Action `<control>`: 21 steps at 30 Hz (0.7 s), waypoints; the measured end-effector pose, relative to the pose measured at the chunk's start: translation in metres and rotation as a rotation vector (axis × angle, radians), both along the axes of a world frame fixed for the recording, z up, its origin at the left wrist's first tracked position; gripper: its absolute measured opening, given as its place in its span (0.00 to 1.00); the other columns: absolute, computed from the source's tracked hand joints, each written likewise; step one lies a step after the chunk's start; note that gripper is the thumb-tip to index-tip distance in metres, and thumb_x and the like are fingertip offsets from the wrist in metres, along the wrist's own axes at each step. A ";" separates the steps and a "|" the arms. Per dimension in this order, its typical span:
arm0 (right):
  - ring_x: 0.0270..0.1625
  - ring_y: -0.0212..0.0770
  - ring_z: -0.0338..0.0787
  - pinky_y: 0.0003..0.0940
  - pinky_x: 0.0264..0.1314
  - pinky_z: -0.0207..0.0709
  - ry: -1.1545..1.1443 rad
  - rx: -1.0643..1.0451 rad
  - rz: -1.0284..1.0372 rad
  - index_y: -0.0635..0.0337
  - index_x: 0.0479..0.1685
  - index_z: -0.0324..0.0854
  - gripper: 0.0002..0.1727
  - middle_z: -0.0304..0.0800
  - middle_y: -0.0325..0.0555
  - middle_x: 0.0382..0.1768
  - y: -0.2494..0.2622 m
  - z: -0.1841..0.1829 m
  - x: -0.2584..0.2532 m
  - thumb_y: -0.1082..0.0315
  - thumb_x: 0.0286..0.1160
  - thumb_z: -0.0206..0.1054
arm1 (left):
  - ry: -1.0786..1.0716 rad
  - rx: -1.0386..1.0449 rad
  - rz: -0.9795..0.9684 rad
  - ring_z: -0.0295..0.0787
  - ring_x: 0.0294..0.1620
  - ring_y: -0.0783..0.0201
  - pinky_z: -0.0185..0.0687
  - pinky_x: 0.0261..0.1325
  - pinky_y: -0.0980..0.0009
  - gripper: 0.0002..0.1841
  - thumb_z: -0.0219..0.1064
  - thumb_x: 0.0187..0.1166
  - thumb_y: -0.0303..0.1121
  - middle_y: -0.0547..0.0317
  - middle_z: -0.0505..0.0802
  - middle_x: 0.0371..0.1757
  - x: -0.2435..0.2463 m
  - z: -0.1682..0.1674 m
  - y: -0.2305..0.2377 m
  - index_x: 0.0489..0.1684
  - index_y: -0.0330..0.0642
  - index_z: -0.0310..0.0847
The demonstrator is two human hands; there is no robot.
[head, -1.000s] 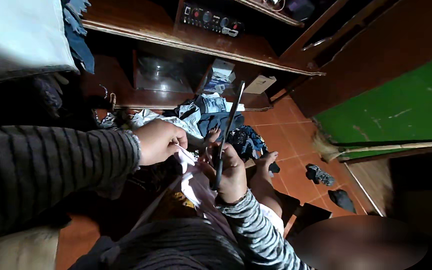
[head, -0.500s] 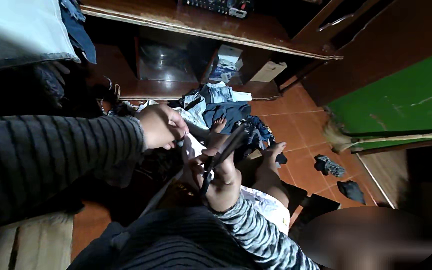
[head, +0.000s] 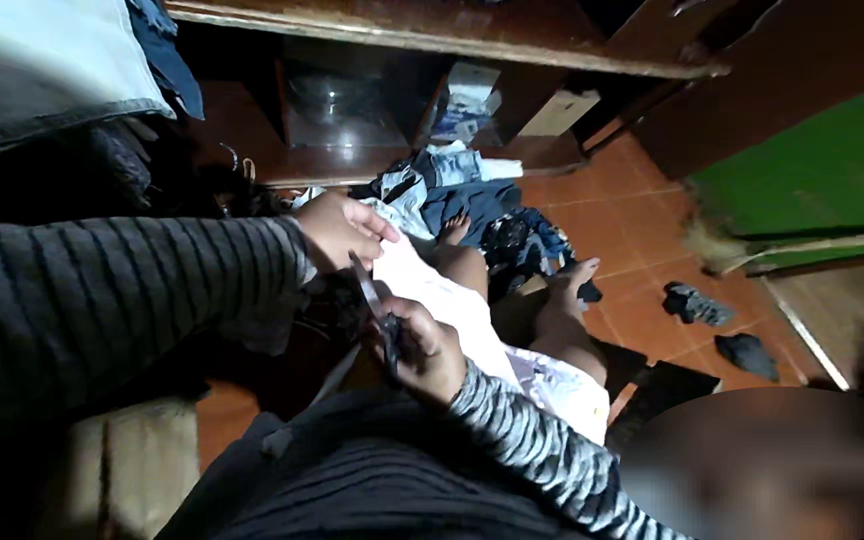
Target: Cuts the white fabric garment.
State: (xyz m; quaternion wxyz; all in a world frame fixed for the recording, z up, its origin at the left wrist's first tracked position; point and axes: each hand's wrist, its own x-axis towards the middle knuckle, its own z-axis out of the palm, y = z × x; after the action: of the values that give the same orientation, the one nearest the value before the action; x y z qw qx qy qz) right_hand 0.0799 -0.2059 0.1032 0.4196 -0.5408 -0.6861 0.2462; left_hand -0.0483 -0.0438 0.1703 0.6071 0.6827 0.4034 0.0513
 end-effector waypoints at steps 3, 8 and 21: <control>0.39 0.31 0.92 0.29 0.43 0.89 0.237 -0.017 0.065 0.74 0.61 0.81 0.27 0.94 0.49 0.39 -0.008 -0.035 0.003 0.70 0.62 0.80 | 0.002 -0.024 0.033 0.89 0.38 0.69 0.87 0.46 0.71 0.12 0.67 0.78 0.18 0.53 0.92 0.46 0.000 0.001 -0.002 0.56 0.36 0.88; 0.46 0.27 0.89 0.28 0.51 0.87 0.564 -0.210 0.223 0.69 0.65 0.76 0.37 0.89 0.38 0.46 -0.031 -0.022 0.026 0.41 0.75 0.71 | -0.078 -0.010 0.051 0.93 0.45 0.65 0.91 0.49 0.71 0.22 0.72 0.70 0.13 0.49 0.89 0.60 0.003 0.004 -0.003 0.64 0.36 0.84; 0.34 0.30 0.90 0.26 0.38 0.86 0.886 -0.536 0.457 0.57 0.67 0.75 0.37 0.90 0.35 0.33 -0.076 -0.024 0.057 0.31 0.79 0.58 | -0.068 0.205 -0.019 0.88 0.63 0.70 0.87 0.61 0.73 0.32 0.75 0.68 0.17 0.55 0.80 0.79 0.003 0.006 -0.002 0.76 0.43 0.79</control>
State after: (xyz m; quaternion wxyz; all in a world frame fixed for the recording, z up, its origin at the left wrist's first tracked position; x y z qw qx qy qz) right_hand 0.1365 -0.2816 0.0792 0.4516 -0.3111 -0.4574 0.7000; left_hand -0.0458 -0.0457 0.1760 0.5480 0.7428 0.3686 0.1098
